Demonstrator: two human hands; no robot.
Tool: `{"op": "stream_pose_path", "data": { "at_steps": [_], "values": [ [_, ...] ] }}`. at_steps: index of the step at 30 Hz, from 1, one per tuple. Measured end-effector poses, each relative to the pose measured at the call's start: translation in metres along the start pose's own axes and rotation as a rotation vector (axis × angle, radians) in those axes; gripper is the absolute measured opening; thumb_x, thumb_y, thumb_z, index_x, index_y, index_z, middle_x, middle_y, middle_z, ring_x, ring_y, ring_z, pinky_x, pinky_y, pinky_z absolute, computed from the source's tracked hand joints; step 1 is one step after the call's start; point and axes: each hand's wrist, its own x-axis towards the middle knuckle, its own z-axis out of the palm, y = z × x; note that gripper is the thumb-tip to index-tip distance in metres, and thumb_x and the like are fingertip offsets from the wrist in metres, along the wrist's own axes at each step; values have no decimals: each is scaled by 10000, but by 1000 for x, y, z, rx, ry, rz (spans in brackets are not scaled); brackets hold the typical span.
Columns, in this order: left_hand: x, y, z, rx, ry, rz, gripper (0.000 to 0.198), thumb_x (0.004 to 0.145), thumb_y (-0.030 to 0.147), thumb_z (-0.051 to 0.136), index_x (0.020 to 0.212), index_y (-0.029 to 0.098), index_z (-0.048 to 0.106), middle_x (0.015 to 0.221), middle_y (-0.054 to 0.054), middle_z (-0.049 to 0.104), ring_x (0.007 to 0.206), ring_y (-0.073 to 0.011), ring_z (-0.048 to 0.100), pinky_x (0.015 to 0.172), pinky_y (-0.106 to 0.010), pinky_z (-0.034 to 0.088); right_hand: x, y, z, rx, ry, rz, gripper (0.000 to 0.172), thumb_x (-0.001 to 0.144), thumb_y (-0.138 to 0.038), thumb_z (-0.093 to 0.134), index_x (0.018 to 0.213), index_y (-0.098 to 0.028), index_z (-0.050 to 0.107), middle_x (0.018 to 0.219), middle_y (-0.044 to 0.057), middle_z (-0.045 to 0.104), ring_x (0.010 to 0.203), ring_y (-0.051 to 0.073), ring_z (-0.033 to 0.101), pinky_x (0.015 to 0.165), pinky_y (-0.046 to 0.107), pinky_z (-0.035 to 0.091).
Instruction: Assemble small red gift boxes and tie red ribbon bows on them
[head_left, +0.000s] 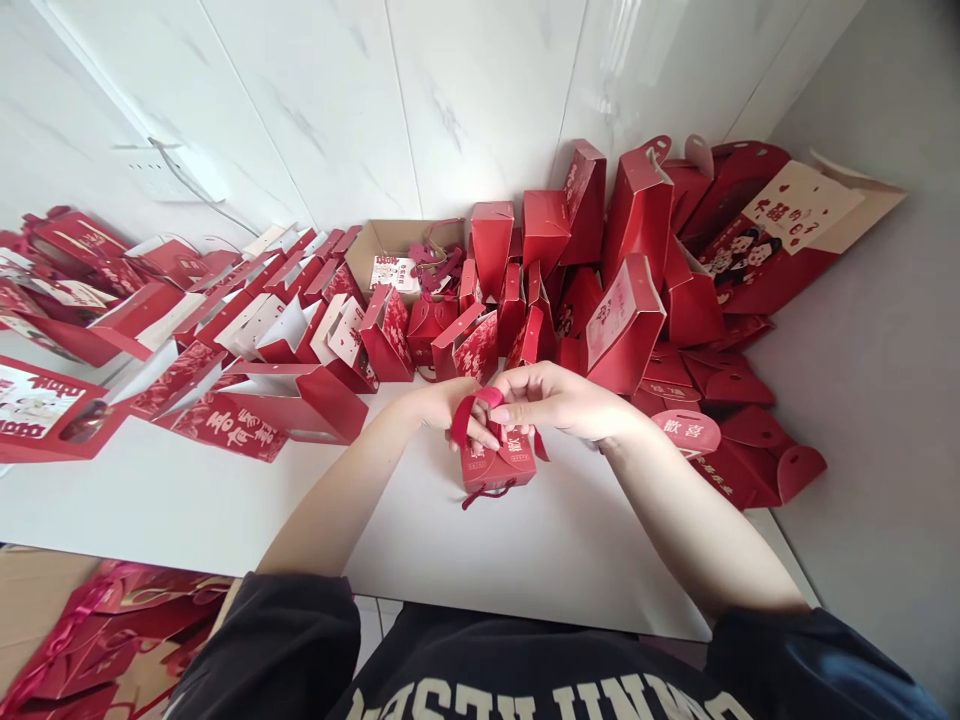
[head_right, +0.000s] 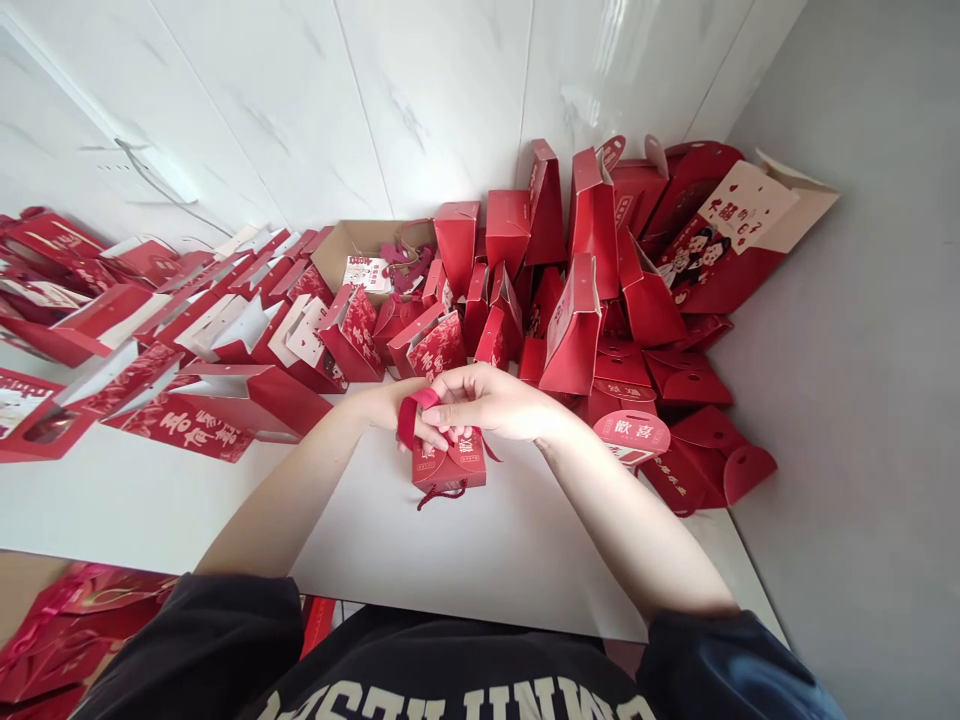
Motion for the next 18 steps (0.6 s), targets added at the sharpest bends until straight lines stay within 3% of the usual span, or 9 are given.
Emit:
{"op": "stream_pose_path", "data": {
  "at_steps": [5,14,18],
  "values": [
    [2,0,2,101,-63,-65,249,681,380,831,815,183,762,747,-74,756,469,-147,652,419,-231,490,-12,-26,-2,-35,74,-20,196,851,-364,739,826,-175,692,697,-7,639,602,111,562,549,246,438],
    [3,7,7,142,-63,-117,272,634,377,870,805,187,778,680,-48,734,531,-159,684,506,-245,539,-23,-66,-10,-123,173,-189,184,820,-336,783,754,-184,701,660,-15,643,549,97,549,537,242,488],
    [-1,6,8,124,-42,-95,233,693,383,830,807,190,767,701,-44,737,565,-158,701,529,-242,551,-22,-76,-6,-106,200,-213,117,805,-266,794,780,-177,723,676,-15,669,532,87,578,541,236,525]
  ]
}}
